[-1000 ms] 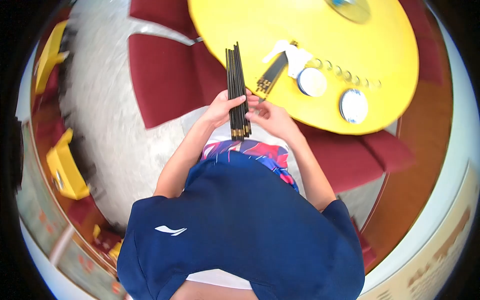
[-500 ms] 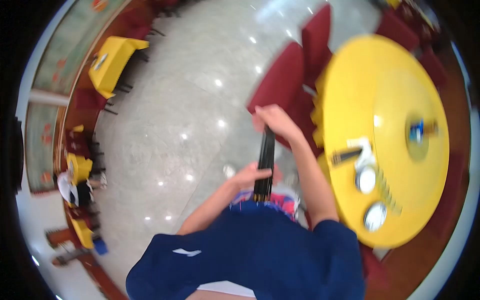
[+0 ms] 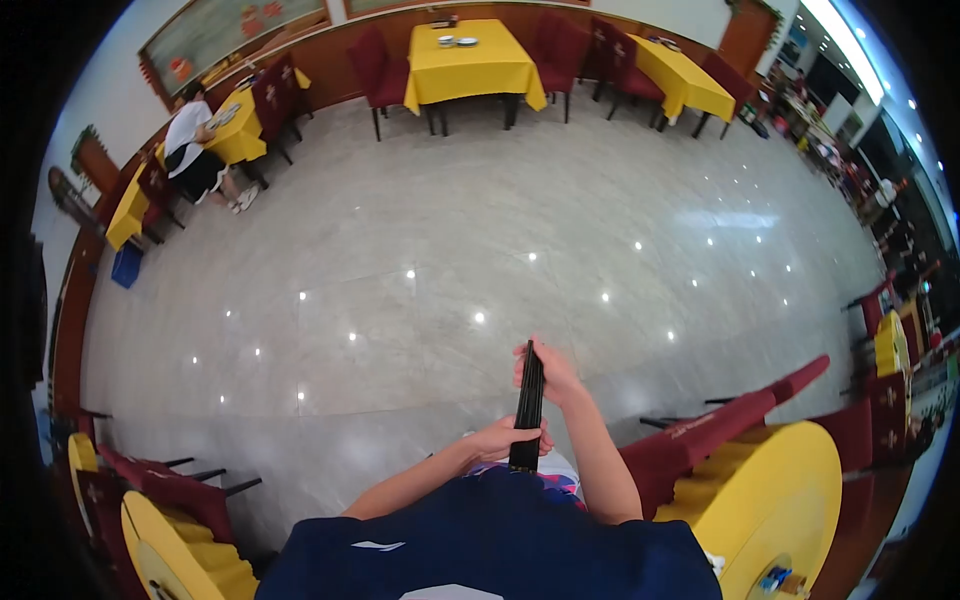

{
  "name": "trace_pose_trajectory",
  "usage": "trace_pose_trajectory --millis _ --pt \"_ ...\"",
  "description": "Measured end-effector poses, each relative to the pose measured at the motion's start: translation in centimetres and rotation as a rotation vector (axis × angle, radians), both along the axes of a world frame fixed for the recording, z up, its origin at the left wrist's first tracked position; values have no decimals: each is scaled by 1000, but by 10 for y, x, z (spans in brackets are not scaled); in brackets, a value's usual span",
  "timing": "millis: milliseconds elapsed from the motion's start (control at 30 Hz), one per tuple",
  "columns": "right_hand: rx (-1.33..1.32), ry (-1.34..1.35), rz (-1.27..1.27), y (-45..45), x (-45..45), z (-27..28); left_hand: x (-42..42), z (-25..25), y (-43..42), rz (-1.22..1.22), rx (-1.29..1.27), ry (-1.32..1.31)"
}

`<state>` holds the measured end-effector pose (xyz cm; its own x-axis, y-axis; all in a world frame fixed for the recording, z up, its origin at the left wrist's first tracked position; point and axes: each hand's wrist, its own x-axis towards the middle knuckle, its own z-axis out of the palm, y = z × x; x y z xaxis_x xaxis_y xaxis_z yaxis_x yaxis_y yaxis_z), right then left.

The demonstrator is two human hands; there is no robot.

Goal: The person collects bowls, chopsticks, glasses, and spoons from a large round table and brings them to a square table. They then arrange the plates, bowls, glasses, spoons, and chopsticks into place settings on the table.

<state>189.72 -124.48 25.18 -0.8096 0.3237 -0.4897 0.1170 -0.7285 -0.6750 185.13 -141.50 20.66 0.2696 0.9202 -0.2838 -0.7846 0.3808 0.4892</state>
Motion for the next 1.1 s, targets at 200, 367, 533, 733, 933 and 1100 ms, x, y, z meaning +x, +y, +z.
trace_pose_trajectory --millis 200,367,533,733,933,1100 --pt "-336 241 158 23 -127 -20 -92 -9 21 151 -70 -39" --pt "-250 155 63 93 -209 -49 -166 -38 80 58 -87 122" --pt "-406 305 -83 194 -297 -53 -267 -41 184 -44 -230 -7" --pt "-315 346 -67 321 -402 5 -377 -3 310 -17 -255 85" --pt "-293 187 19 391 -484 -3 -453 -22 385 -64 -249 -142" --pt "-449 226 11 465 -553 -42 -528 -31 445 -151 -241 -10"
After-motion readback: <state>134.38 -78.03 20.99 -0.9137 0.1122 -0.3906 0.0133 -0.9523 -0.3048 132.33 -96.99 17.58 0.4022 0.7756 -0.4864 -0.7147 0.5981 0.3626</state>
